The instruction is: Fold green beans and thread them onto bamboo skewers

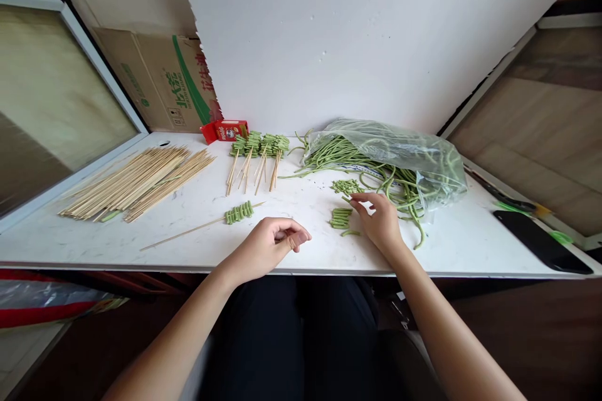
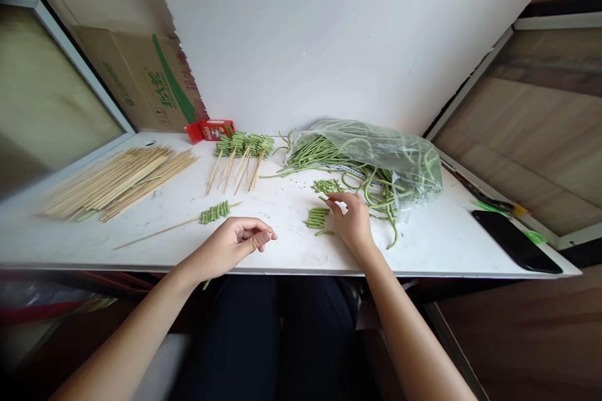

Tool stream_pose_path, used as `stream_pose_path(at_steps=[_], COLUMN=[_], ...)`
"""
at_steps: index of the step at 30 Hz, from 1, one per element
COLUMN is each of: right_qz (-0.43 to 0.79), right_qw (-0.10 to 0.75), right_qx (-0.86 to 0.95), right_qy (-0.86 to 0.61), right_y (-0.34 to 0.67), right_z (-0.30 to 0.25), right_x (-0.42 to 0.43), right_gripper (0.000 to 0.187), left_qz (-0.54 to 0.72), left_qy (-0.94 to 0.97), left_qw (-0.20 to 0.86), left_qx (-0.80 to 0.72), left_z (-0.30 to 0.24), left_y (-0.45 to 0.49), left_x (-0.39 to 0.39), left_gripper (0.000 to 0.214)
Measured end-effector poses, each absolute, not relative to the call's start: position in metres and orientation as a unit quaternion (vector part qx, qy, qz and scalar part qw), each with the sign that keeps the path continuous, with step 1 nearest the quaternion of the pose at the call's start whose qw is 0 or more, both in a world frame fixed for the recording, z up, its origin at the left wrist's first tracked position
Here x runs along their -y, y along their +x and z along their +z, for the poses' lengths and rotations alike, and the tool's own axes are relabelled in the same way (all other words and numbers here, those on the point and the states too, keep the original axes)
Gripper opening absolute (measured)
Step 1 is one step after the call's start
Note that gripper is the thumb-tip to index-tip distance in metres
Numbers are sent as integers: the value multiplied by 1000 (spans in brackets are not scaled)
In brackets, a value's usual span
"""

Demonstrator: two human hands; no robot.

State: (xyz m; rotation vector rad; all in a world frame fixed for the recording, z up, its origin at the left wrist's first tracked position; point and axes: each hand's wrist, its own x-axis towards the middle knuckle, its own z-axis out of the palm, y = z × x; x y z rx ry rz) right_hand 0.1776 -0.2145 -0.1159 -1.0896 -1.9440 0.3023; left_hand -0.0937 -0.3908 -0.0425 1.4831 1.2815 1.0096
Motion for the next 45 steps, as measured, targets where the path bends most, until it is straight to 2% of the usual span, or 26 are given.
stream_pose_path(at_steps=[4, 8, 15, 18, 21, 23, 26, 28, 33, 45], right_qz=[128, 187, 223, 284, 395, 401, 377, 360, 328, 365], right_qw=[399, 364, 394, 420, 398, 361, 338, 353, 396, 383], right_qx=[797, 812, 787, 781, 786, 817, 843, 843, 832, 830], right_qy=[-435, -417, -420, -365, -262, -205, -180, -188, -208, -177], right_y=[178, 176, 171, 162, 148, 139, 129, 127, 131, 125], right_z=[-118, -120, -101, -81, -61, -52, -50, -51, -48, -37], right_x=[214, 217, 229, 245, 269, 284, 298, 299, 294, 313], right_gripper=[24, 30, 30, 29, 35, 46, 34, 26, 22, 20], left_qz=[410, 406, 437, 465, 475, 475, 470, 462, 410, 390], left_qy=[595, 614, 612, 573, 540, 534, 532, 536, 586, 687], left_qw=[456, 434, 407, 439, 476, 489, 505, 507, 459, 281], left_qx=[-520, -520, -518, -513, -507, -500, -491, -493, -527, -545], left_z=[-44, -51, -55, -57, -60, -60, -59, -57, -55, -25], left_y=[-92, -90, -91, -90, -89, -87, -84, -84, -86, -73], left_x=[391, 391, 391, 389, 388, 388, 389, 389, 389, 408], left_gripper=[38, 41, 45, 54, 67, 71, 72, 69, 38, 22])
